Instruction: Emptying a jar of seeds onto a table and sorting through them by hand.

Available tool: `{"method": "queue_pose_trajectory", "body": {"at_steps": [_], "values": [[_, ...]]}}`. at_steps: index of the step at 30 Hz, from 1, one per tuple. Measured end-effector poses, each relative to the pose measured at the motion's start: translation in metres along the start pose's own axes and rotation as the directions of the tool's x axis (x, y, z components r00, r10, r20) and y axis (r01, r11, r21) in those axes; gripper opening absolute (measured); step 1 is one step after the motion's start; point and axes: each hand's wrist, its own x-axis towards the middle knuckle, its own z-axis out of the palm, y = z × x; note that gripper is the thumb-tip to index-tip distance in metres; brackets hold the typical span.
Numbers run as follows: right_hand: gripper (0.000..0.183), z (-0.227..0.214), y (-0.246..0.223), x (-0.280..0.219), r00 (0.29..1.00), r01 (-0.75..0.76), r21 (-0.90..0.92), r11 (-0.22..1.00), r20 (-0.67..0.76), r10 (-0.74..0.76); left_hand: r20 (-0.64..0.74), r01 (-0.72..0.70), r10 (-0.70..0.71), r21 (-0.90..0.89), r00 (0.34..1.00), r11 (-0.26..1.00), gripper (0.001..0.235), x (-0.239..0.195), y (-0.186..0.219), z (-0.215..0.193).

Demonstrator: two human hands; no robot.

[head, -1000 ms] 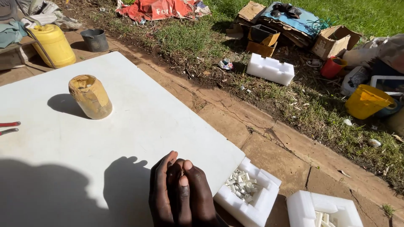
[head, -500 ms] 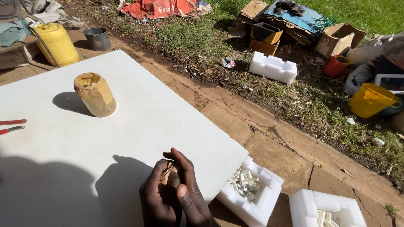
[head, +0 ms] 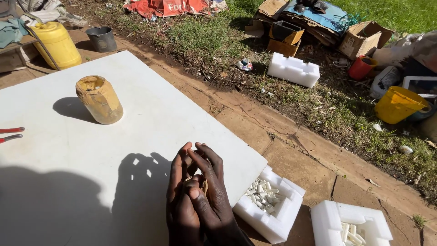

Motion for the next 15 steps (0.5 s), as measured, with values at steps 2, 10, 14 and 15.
{"method": "queue_pose_trajectory", "body": {"at_steps": [2,10,14,15], "values": [[0.065,0.000,0.004,-0.002,1.000,0.000,0.004,1.000,-0.008,0.000,0.006,-0.005,0.005,-0.023,1.000,1.000,0.059,0.001,0.004,0.004],[0.049,0.009,-0.015,-0.002,0.998,0.052,0.253,0.966,-0.053,-0.040,-0.005,0.064,-0.067,-0.239,0.998,0.969,0.061,0.012,0.002,0.003],[0.048,0.008,-0.014,-0.007,0.994,0.109,0.087,0.990,-0.002,-0.109,-0.133,-0.096,0.062,-0.265,0.989,0.959,0.058,0.017,0.004,-0.006],[0.062,0.005,-0.006,-0.009,0.981,0.163,0.002,0.987,0.108,-0.162,-0.102,-0.205,0.186,-0.247,0.977,0.947,0.065,0.022,0.001,-0.014]]}}
